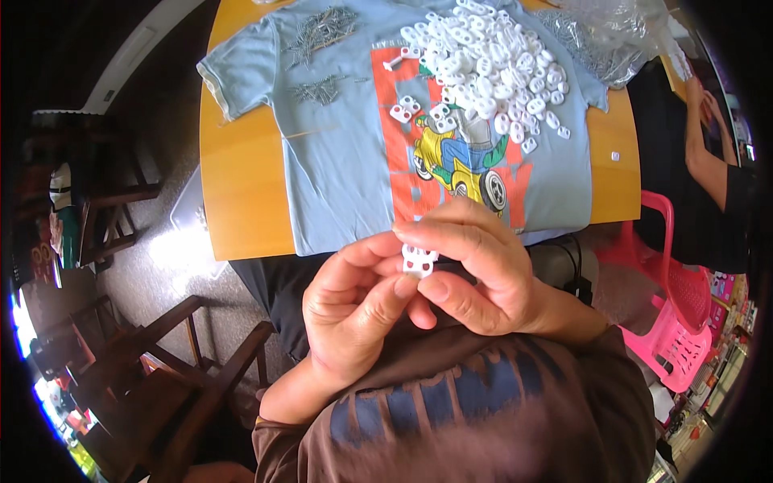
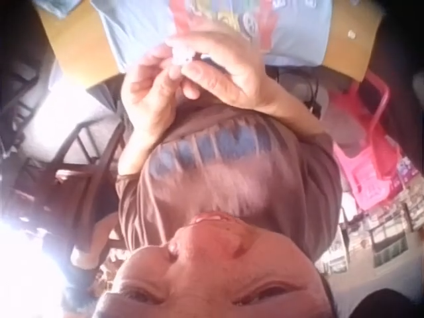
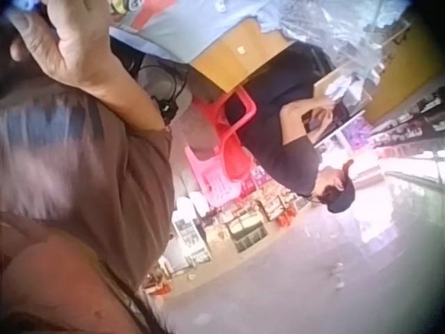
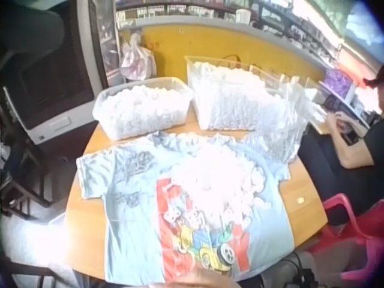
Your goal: The recorder is assembling small white plastic components by inserting metal springs into them and snapping various pieces together.
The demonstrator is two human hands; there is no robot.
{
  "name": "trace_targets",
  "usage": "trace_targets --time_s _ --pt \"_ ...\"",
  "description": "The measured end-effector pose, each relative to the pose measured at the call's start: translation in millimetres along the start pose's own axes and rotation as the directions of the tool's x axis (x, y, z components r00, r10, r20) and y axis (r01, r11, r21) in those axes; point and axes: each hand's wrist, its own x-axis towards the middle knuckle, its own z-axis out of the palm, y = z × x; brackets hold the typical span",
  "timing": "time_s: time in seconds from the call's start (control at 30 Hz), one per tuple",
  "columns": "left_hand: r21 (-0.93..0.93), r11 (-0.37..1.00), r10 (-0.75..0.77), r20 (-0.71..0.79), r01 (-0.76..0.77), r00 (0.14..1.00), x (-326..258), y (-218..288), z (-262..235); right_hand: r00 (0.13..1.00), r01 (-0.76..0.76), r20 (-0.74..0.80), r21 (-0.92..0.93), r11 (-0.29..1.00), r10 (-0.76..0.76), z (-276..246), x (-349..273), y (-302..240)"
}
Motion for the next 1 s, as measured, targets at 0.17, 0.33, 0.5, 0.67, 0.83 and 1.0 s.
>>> trace_targets --time_s 0.17,0.33,0.5,0.67,0.83,1.0 --pt "0.002 0.998 0.063 0.049 -0.064 0.997 -6.4 -0.7 1.0 0.999 0.052 -0.001 -0.001 0.999 -0.052 4.9 2.0 -5.7" --pt "0.124 0.985 0.099 0.141 -0.117 0.985 -9.6 -2.8 -4.6 0.995 0.094 0.021 -0.001 0.996 -0.094 7.7 -3.8 0.4" --pt "0.170 0.969 0.161 0.122 -0.180 0.979 -8.6 -6.4 -3.2 0.971 0.218 -0.110 0.046 0.975 -0.212 19.1 -4.5 11.1" --pt "0.286 0.928 0.217 0.102 -0.238 0.971 -6.7 -5.9 1.7 0.965 0.225 -0.157 0.096 0.970 -0.208 21.9 -7.2 14.4" --pt "0.423 0.872 0.245 0.060 -0.247 0.968 -7.6 -1.8 7.0 0.951 0.261 -0.194 0.082 0.962 -0.242 26.3 -7.1 18.2" --pt "0.581 0.768 0.309 0.030 -0.268 0.951 -13.1 -6.3 5.7 0.953 0.244 -0.228 0.198 0.949 -0.197 37.6 -12.5 16.7"
